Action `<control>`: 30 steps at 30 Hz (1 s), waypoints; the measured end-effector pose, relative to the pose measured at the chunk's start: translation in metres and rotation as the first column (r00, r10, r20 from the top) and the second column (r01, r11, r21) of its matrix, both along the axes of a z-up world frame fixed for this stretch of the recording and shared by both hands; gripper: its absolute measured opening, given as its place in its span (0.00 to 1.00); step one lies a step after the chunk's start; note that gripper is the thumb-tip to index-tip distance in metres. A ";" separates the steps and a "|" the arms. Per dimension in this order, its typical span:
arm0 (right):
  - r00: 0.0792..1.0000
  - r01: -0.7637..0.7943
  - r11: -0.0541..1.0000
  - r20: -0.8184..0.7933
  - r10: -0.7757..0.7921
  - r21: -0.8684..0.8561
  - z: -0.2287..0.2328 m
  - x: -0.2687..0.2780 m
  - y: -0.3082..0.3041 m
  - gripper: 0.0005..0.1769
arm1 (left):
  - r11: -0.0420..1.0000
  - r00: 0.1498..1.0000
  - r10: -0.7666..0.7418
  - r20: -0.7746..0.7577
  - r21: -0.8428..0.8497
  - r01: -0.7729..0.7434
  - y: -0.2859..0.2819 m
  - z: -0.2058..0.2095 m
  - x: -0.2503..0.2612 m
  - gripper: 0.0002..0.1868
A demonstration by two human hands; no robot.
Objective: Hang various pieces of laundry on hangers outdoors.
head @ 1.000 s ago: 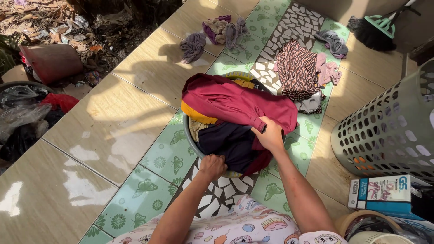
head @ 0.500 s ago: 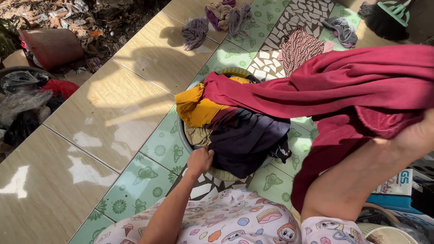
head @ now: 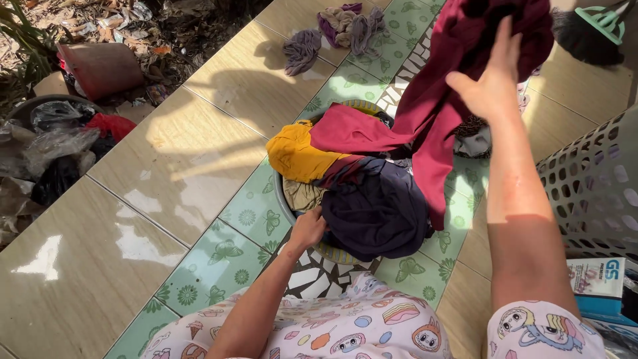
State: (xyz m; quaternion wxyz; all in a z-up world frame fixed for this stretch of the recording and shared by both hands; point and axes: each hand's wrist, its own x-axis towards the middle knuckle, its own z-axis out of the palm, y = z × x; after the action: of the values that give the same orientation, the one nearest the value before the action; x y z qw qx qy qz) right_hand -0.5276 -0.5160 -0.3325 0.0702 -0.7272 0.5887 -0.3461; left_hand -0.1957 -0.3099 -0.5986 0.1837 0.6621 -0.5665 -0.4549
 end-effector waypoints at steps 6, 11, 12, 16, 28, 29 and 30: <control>0.914 -0.163 0.784 -0.207 0.348 0.598 -0.120 0.131 0.091 0.69 | 0.992 0.989 0.079 -0.124 0.107 -0.066 -0.008 0.010 -0.004 0.24; 0.899 -0.147 0.927 -0.345 0.270 0.345 -0.178 0.118 0.059 0.27 | 0.992 0.995 0.032 -0.092 0.121 -0.020 -0.015 0.008 0.003 0.26; 0.943 -0.155 0.949 -0.244 0.225 0.275 -0.175 0.109 0.053 0.20 | 0.993 0.995 0.006 -0.100 0.116 0.005 -0.011 0.002 0.004 0.24; 0.995 -0.080 0.997 -0.059 0.080 0.003 -0.107 0.068 0.042 0.22 | 0.987 0.991 0.052 -0.123 0.160 -0.032 -0.021 -0.005 0.005 0.24; 0.366 -0.218 0.894 0.817 0.446 -0.391 0.010 0.060 0.079 0.12 | 0.870 0.962 -0.122 -0.244 -0.492 -0.014 -0.038 0.104 -0.036 0.38; 0.231 -0.188 0.907 0.880 0.414 -0.377 0.025 0.071 0.087 0.12 | 0.840 0.969 -0.114 -0.220 -0.543 -0.024 -0.041 0.098 -0.044 0.47; 0.090 -0.162 0.920 0.923 0.374 -0.357 0.039 0.082 0.094 0.12 | 0.806 0.975 -0.105 -0.196 -0.591 -0.033 -0.045 0.091 -0.053 0.56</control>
State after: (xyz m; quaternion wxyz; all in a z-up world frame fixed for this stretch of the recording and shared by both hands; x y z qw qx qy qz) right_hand -0.4451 -0.4217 -0.2933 0.4377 -0.4219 0.2253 -0.7613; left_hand -0.2487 -0.3549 -0.5074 0.4330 0.5069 -0.6685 -0.3297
